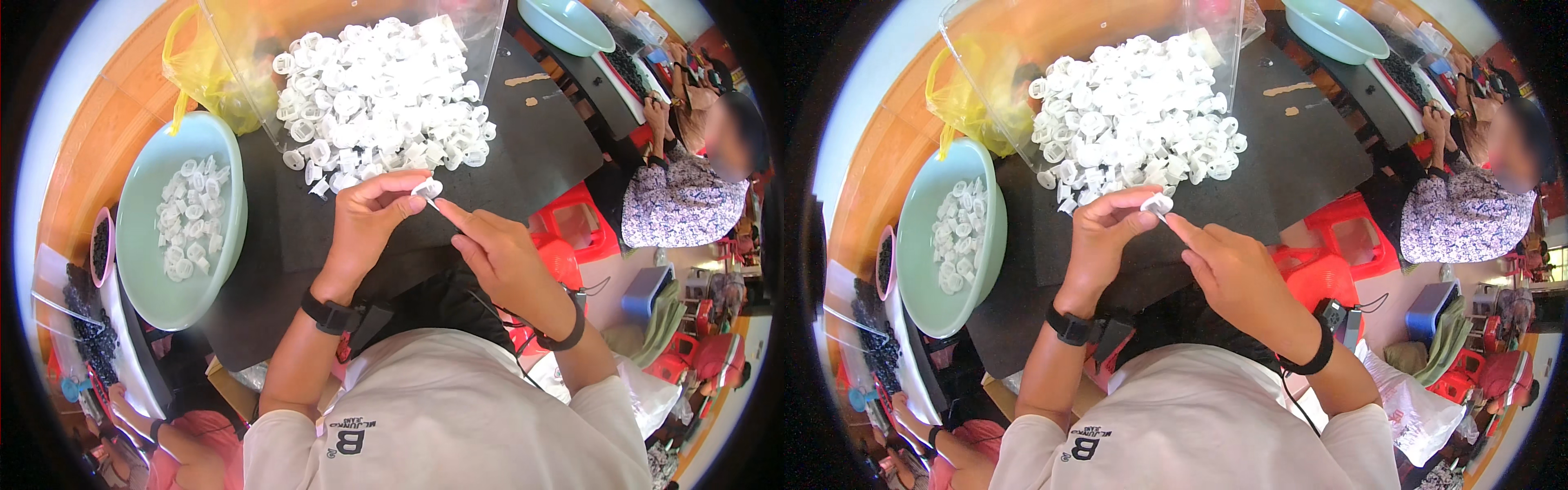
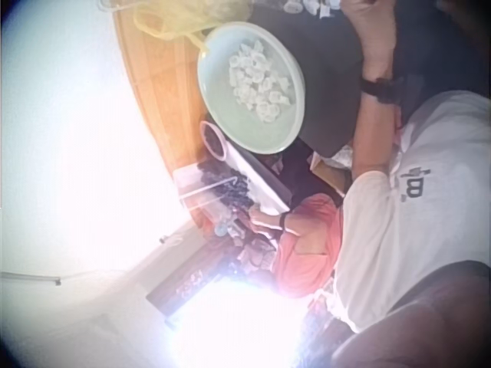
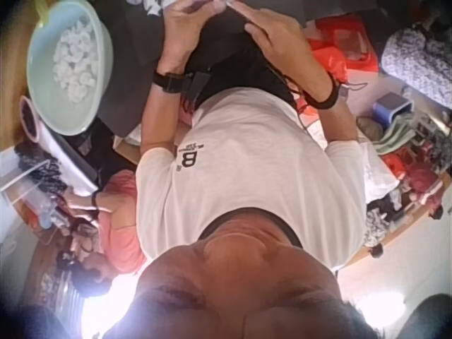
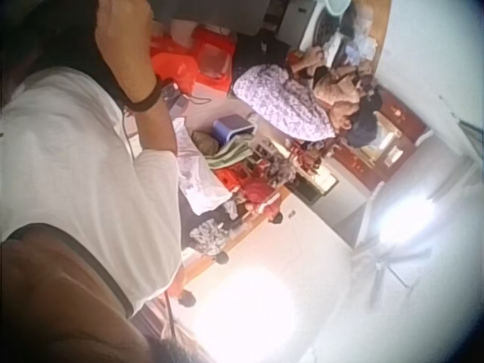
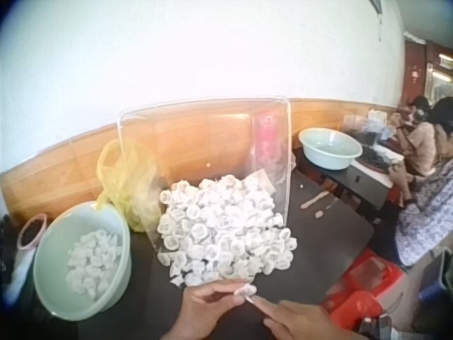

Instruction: Assembling small white plastic components using a screwdriver in a workshop setting.

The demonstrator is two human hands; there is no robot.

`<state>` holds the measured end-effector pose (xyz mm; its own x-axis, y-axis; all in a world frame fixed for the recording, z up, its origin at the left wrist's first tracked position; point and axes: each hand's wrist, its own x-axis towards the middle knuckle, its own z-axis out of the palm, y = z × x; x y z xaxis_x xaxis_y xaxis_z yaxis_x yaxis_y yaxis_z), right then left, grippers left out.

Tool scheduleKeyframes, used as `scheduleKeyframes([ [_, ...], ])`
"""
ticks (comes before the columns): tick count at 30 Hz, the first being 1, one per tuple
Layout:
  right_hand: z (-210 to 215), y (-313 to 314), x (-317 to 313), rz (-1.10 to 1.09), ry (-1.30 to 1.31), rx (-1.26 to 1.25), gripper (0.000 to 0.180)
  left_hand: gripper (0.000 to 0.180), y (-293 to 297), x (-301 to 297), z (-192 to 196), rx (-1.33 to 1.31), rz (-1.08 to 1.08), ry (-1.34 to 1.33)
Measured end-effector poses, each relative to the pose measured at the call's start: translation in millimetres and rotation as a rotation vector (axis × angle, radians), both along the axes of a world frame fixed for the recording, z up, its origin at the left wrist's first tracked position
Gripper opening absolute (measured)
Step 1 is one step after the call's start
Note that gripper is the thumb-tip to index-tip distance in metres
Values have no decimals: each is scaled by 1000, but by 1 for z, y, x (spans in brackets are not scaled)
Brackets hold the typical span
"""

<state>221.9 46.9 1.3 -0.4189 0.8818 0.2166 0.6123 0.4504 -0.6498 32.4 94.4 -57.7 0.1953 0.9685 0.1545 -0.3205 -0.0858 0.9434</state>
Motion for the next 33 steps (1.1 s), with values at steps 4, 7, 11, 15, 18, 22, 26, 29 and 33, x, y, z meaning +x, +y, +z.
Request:
scheduleKeyframes([
  [4,9,-6,4,-65,110,-30,44,29,-1,-1,5,-151,-20,-108],
  [7,5,-2,4,-113,130,-11,43,32,0,-3,4,-167,-40,-148],
  [11,8,0,4,-125,92,39,42,32,0,-3,6,-138,-49,-153],
  [15,11,0,6,-136,47,53,41,33,-1,-3,6,-140,-37,-180],
  [18,13,-5,2,-147,3,36,41,32,-1,-2,8,-92,-16,-96],
  [22,13,-6,2,-161,-101,85,41,32,-2,-1,12,-32,2,-39],
  [26,14,-7,-1,-151,-184,127,42,29,-3,0,9,29,22,12],
  [29,16,-5,-4,-146,-273,143,41,27,-5,0,10,87,10,91],
  [33,20,-5,-7,-124,-404,108,38,26,-4,-2,7,174,21,158],
])
